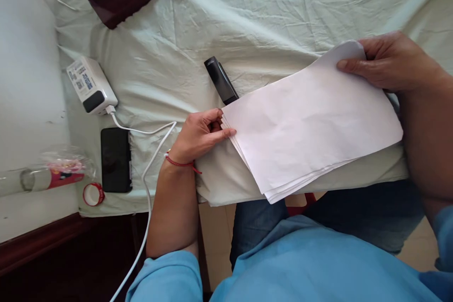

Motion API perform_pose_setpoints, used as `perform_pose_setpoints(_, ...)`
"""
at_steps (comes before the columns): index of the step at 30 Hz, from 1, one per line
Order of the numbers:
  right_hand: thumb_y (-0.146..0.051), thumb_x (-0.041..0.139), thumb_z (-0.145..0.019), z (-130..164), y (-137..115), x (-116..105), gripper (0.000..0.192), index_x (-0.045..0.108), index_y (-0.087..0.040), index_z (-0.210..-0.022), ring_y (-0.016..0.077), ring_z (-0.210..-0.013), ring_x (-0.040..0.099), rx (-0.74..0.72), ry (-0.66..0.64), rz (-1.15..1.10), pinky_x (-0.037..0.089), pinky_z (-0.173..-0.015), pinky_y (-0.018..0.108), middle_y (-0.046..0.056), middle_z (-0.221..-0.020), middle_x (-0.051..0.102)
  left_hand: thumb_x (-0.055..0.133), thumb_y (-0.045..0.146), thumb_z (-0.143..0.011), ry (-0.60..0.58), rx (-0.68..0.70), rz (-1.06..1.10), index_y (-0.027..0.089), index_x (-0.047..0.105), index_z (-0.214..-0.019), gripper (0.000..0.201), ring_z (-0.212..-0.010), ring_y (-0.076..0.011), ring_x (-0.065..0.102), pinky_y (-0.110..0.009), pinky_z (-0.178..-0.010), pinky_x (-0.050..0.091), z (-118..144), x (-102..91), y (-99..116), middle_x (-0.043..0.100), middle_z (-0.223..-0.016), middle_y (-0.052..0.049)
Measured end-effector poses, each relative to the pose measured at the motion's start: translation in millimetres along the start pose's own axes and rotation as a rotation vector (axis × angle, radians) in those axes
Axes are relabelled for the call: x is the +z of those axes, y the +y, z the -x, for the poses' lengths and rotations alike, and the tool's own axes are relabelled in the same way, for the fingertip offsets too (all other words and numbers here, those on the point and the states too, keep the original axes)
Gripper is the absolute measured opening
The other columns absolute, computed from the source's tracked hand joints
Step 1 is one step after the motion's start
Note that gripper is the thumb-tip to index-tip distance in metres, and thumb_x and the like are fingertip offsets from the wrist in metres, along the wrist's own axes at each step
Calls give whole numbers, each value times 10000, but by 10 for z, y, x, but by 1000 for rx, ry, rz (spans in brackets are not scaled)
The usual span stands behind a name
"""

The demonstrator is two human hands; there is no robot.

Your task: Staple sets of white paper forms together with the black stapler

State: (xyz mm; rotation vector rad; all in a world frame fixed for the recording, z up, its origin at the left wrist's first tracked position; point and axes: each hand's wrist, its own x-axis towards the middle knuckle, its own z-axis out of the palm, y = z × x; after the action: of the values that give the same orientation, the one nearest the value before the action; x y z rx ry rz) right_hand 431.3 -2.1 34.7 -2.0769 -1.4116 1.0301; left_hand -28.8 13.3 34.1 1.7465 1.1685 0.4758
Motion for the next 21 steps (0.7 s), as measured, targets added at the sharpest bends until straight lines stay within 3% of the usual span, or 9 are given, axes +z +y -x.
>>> perform_pose_setpoints(2, -269, 919, -1085, 12, -25, 7, 118, 961, -180, -1149, 203, -845, 863, -2, 1, -30, 774, -848, 441, 44, -1017, 923, 958, 483, -838, -29, -28, 16, 235, 613, -708, 444, -627, -120, 428, -291, -589, 332, -1, -2, -25, 539, -660, 42)
perform_pose_setpoints(5, -259, 905, -1097, 8, -24, 14, 119, 964, -182, -1166, 223, -879, 891, -8, 10, -52, 791, -887, 479, 39, -1008, 924, 886, 487, -890, -9, -38, -40, 230, 671, -712, 379, -624, -138, 514, -295, -610, 384, -14, -2, -31, 659, -670, 6)
perform_pose_setpoints(11, -345, 907, -1125, -59, 57, 14, 187, 948, -163, -1142, 104, -699, 791, -94, -21, -36, 689, -703, 257, 14, -934, 892, 763, 508, -991, 47, -20, -107, 238, 645, -638, 459, -526, -126, 482, -280, -550, 329, -41, -10, 14, 650, -567, -9)
perform_pose_setpoints(16, -321, 897, -1144, -119, 117, -3, 175, 919, -153, -1100, 103, -693, 774, -107, -38, 43, 773, -844, 375, -19, -878, 843, 791, 517, -988, 96, -56, -60, 234, 650, -650, 463, -514, -121, 474, -270, -528, 326, -48, 3, -4, 632, -558, -5)
perform_pose_setpoints(19, -382, 902, -1125, -122, 130, 11, 221, 931, -163, -1113, 87, -682, 758, -152, -21, 13, 707, -756, 278, -20, -884, 850, 856, 599, -971, 78, -64, 10, 222, 663, -670, 520, -559, -121, 477, -275, -541, 342, -49, 9, -18, 624, -602, 0)
perform_pose_setpoints(21, -397, 914, -1101, -110, 123, 22, 226, 940, -173, -1116, 83, -674, 746, -138, -1, -24, 653, -689, 230, -14, -906, 864, 973, 603, -875, 47, -50, 42, 206, 725, -734, 489, -609, -126, 490, -276, -563, 369, -47, 3, -29, 637, -659, 6)
